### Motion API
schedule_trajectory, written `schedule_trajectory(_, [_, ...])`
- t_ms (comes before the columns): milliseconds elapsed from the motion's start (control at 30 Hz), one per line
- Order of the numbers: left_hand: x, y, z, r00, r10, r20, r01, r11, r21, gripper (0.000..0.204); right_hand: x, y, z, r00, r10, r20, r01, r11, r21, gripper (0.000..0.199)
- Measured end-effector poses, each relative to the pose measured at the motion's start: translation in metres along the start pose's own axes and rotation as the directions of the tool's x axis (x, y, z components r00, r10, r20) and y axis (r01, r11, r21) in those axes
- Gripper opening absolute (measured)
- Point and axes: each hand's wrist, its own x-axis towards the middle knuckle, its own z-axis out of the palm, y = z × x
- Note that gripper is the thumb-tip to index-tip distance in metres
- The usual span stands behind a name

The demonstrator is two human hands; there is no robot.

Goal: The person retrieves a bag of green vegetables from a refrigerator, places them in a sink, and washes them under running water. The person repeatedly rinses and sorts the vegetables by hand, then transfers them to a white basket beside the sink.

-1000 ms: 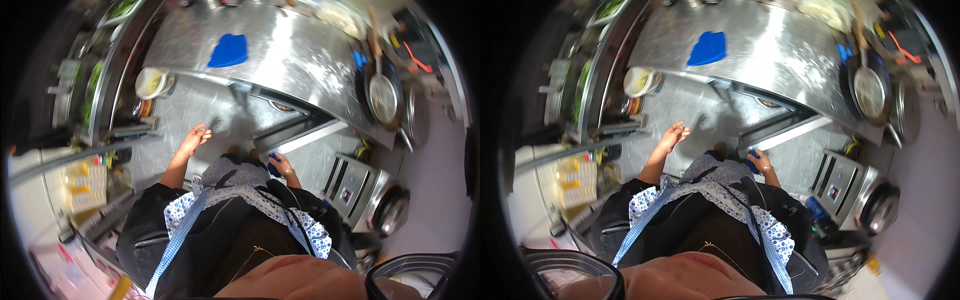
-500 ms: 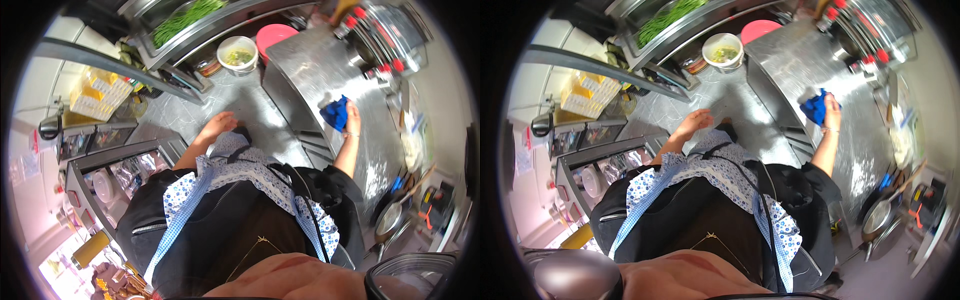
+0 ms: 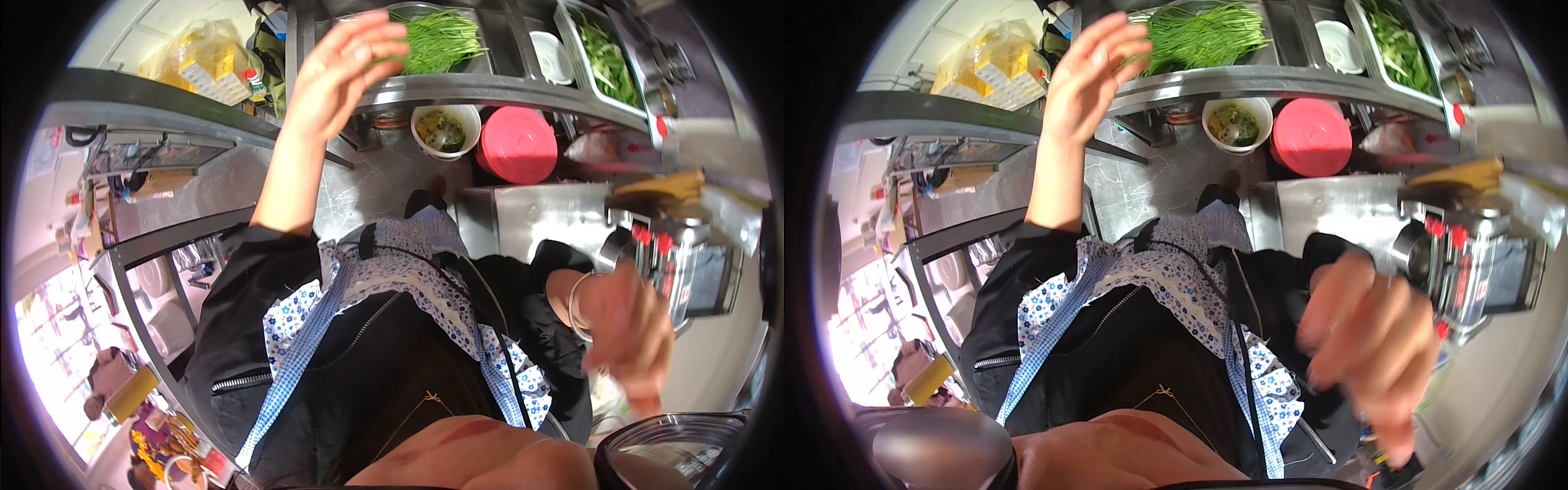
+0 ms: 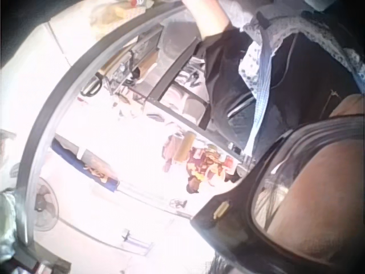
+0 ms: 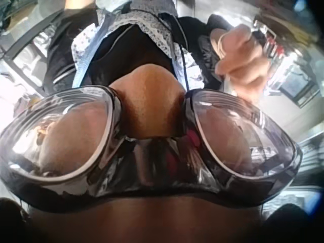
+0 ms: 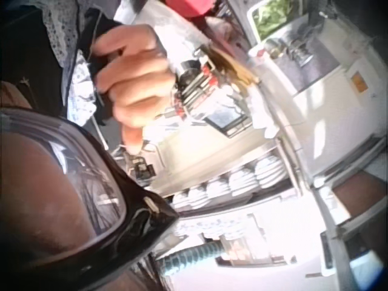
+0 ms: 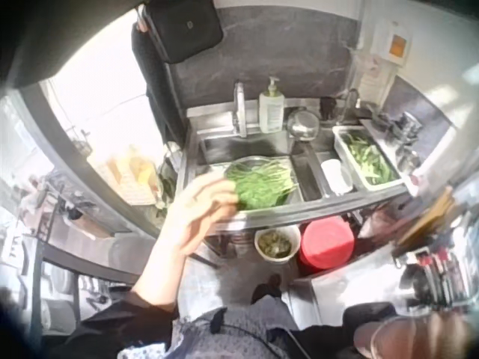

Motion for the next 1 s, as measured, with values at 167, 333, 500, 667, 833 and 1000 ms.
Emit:
schedule_trajectory(167, [0.127, -0.025, -0.050, 0.918, -0.025, -0.396, -0.012, 0.996, -0.090, 0.044, 0.084, 0.070, -0.058, 0.983, -0.100, 0.154, 0.028, 0.910, 0.413, 0.039])
schedule_trajectory(333, [0.217, -0.067, -0.137, 0.877, 0.030, -0.480, 0.074, 0.978, 0.195, 0.043, 0.115, 0.128, -0.128, 0.983, -0.077, 0.164, -0.048, 0.763, 0.645, 0.032])
schedule_trajectory(500, [0.312, -0.130, -0.218, 0.894, -0.015, -0.448, 0.173, 0.934, 0.314, 0.040, 0.117, 0.174, -0.164, 0.996, -0.065, 0.057, 0.011, 0.750, 0.661, 0.022])
schedule_trajectory(667, [0.412, -0.193, -0.281, 0.913, 0.052, -0.405, 0.248, 0.717, 0.652, 0.040, 0.136, 0.231, -0.191, 0.993, 0.099, 0.061, -0.115, 0.769, 0.629, 0.022])
schedule_trajectory(833, [0.487, -0.248, -0.334, 0.902, 0.328, 0.282, -0.370, 0.247, 0.896, 0.025, 0.154, 0.294, -0.207, 0.988, 0.151, -0.026, -0.106, 0.796, 0.596, 0.023])
schedule_trajectory(1000, [0.506, -0.279, -0.357, 0.957, 0.245, 0.155, -0.226, 0.298, 0.928, 0.024, 0.147, 0.324, -0.226, 0.999, -0.037, -0.025, 0.044, 0.720, 0.693, 0.023])
